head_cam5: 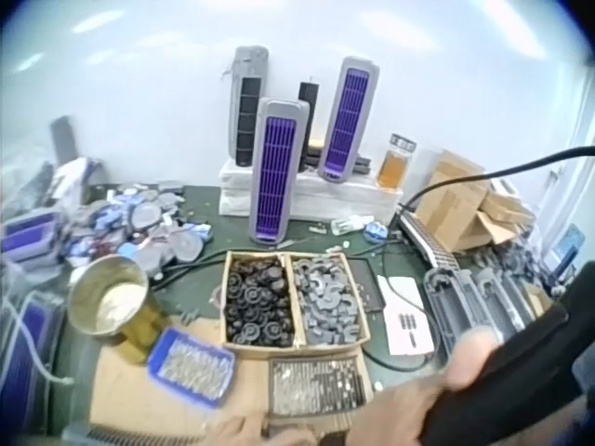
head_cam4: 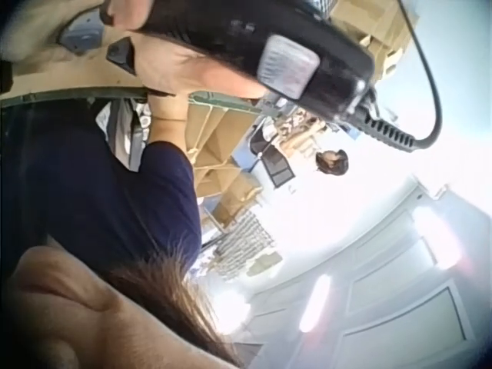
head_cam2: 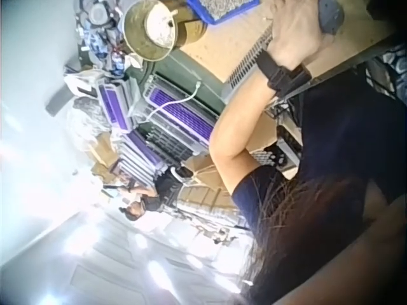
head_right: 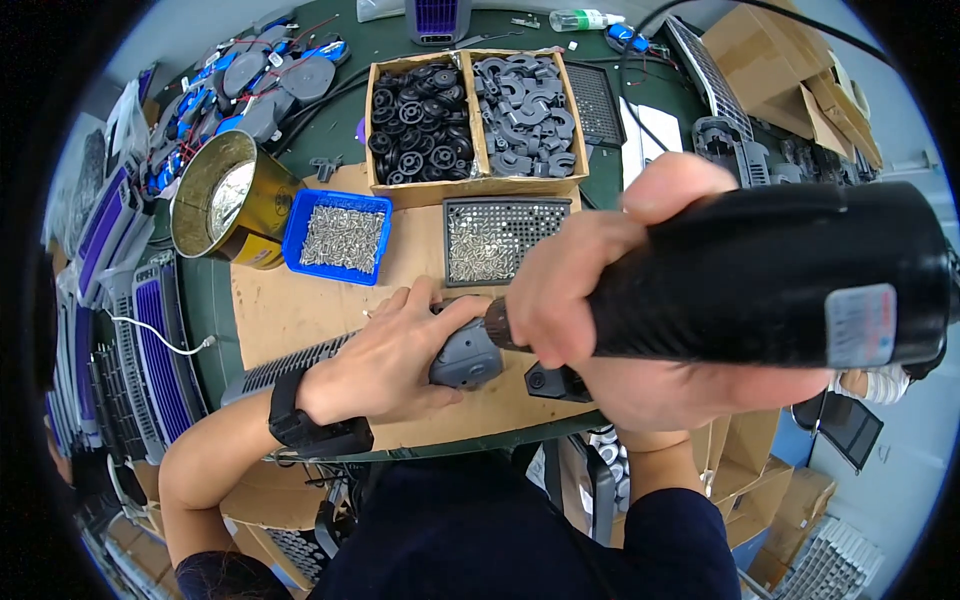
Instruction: Assembling the internal components and outer casing of an electronic unit, securing parts with an electric screwdriver.
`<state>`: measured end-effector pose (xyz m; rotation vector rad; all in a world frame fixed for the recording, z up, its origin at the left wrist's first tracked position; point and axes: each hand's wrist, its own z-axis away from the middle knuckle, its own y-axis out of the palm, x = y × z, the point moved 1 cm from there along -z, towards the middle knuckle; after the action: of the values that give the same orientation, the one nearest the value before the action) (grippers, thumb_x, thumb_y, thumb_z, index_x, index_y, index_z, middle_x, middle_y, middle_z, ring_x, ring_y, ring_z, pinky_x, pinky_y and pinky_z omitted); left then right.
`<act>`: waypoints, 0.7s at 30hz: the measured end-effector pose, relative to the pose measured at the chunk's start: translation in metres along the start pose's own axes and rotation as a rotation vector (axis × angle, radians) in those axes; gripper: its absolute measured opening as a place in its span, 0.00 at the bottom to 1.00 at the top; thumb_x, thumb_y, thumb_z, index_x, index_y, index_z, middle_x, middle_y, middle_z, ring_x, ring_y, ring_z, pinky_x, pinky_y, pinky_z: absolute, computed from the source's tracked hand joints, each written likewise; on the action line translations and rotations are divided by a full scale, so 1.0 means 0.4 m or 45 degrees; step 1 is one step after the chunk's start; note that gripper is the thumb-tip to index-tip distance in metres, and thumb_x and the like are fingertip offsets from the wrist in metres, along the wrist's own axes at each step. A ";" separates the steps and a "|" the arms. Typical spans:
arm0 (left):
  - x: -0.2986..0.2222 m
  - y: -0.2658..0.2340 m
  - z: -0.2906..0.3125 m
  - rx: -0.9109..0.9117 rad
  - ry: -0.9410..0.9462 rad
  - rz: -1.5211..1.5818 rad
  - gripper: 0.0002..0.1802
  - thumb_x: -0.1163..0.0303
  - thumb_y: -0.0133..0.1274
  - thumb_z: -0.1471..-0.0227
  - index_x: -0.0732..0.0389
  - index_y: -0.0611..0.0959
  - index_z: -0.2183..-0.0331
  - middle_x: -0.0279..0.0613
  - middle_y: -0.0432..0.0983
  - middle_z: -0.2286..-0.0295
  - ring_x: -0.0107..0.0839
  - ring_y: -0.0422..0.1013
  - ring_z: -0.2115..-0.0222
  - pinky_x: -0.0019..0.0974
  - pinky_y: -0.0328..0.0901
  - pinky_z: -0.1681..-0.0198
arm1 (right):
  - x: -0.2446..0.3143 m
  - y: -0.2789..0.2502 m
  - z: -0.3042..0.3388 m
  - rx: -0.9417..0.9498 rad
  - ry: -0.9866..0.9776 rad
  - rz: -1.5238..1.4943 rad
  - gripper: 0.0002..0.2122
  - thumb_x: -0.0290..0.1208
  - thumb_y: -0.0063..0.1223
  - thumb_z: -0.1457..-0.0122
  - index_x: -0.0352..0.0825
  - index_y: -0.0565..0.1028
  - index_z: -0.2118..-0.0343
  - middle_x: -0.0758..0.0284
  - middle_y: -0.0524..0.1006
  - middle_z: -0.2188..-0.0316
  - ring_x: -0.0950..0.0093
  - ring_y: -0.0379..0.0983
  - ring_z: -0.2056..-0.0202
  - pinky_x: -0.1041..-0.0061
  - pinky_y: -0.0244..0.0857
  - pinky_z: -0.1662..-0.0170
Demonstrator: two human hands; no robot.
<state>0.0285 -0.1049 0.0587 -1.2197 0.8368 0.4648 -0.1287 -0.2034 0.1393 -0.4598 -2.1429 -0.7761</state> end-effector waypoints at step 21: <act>-0.002 0.006 0.002 0.044 -0.028 -0.096 0.41 0.69 0.66 0.64 0.47 0.67 0.46 0.59 0.68 0.62 0.57 0.65 0.60 0.49 0.61 0.57 | -0.033 0.072 0.020 -0.035 0.160 0.254 0.38 0.76 0.42 0.54 0.39 0.60 0.61 0.68 0.67 0.89 0.77 0.62 0.89 0.76 0.60 0.84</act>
<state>0.0265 -0.1033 0.0578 -1.2077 0.7747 0.4003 -0.1091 -0.1774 0.1357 -0.6128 -1.9382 -0.7030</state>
